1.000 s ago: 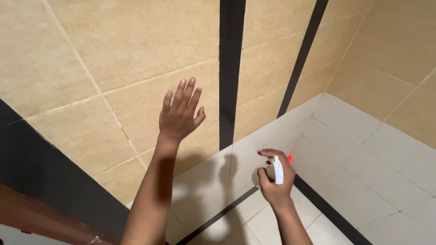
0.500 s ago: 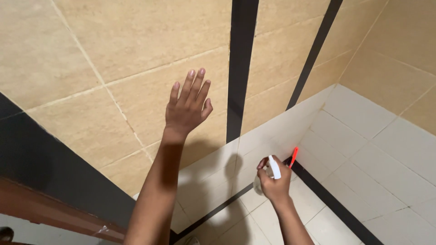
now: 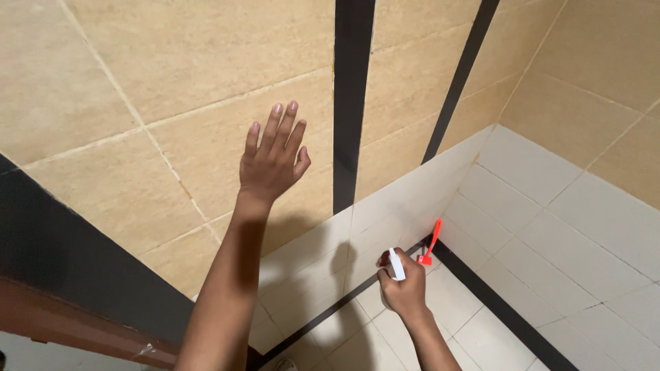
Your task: The person sprays a cleaning solution from a white spray bottle onto the floor tiles and the base of the wall tiles. They then use their hands to wipe and rub the sprayed areas along the black skirting board and the lower wall sections.
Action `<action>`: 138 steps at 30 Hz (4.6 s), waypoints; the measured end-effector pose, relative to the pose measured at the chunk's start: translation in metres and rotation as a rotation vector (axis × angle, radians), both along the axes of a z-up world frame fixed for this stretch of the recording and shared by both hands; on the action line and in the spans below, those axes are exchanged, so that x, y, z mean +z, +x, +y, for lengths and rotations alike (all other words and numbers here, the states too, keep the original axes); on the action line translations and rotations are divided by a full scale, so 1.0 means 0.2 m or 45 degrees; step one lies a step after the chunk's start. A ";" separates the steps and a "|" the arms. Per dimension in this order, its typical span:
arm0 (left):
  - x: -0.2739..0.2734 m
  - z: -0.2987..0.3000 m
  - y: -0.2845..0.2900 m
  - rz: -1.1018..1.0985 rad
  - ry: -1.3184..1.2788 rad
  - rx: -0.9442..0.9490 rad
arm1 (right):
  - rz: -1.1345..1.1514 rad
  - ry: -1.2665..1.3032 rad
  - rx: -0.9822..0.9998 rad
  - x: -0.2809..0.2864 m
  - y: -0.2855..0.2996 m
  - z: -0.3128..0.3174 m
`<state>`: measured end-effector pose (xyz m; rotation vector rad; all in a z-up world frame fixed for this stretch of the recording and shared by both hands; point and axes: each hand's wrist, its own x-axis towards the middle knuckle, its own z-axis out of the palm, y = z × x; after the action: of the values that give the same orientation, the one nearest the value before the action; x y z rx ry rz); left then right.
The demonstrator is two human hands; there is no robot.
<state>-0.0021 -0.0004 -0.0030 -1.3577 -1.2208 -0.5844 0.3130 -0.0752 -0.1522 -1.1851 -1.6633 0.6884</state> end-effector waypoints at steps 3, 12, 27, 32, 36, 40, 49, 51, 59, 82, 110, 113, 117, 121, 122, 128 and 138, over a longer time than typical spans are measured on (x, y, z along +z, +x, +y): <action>0.00 0.01 0.00 0.002 0.010 -0.006 | 0.003 0.150 -0.033 0.20 -0.04 -0.06; 0.00 0.01 0.00 -0.001 0.009 -0.010 | 0.065 0.362 -0.101 0.19 0.12 0.02; 0.02 0.00 0.02 -0.015 0.010 -0.016 | 0.131 0.396 -0.132 0.58 0.17 -0.12; 0.02 -0.01 0.06 -0.109 -0.064 -0.098 | 0.055 0.473 -0.107 0.46 0.20 -0.08; 0.05 0.01 0.23 -0.166 -0.280 -0.274 | -0.012 0.186 -0.211 0.30 0.22 -0.06; 0.06 0.04 0.38 -0.164 -0.376 -0.499 | 0.058 0.220 -0.154 0.30 0.16 -0.12; -0.09 0.32 0.32 -0.097 -0.317 -0.269 | -0.237 -0.164 -0.287 0.09 0.20 -0.11; -0.10 0.37 0.31 0.087 -0.169 -0.152 | -0.021 0.010 -0.127 0.10 0.20 -0.08; -0.14 0.37 0.31 0.097 -0.162 -0.111 | -0.199 -0.335 -0.272 -0.13 0.19 -0.08; -0.12 0.35 0.33 0.106 -0.177 -0.046 | 0.206 0.426 -0.185 0.29 0.36 0.07; -0.12 0.32 0.37 -0.015 -0.290 -0.012 | 0.073 0.300 -0.147 0.44 0.79 0.43; -0.13 0.30 0.42 -0.032 -0.257 -0.019 | 0.017 0.345 -0.082 0.60 0.81 0.44; -0.10 0.37 0.62 -0.366 -0.135 -0.195 | 0.081 0.473 0.063 0.65 0.87 0.60; 0.10 0.36 0.95 -0.652 -0.131 -0.319 | 0.105 0.369 0.039 0.63 0.94 0.80; 0.11 0.36 1.02 -0.804 -0.364 -0.553 | 0.098 0.362 0.070 0.64 0.94 0.81; 0.13 0.33 1.50 -0.812 -0.846 -1.124 | 0.156 0.396 0.176 0.80 0.85 0.86; -0.07 0.49 1.74 -0.919 -0.763 -1.473 | 0.381 0.115 0.355 0.72 0.85 1.09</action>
<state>0.3451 0.0968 -0.0168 -2.4962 -1.0783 -1.7205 0.4828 0.1437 -0.0088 -0.7507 -1.5980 0.9060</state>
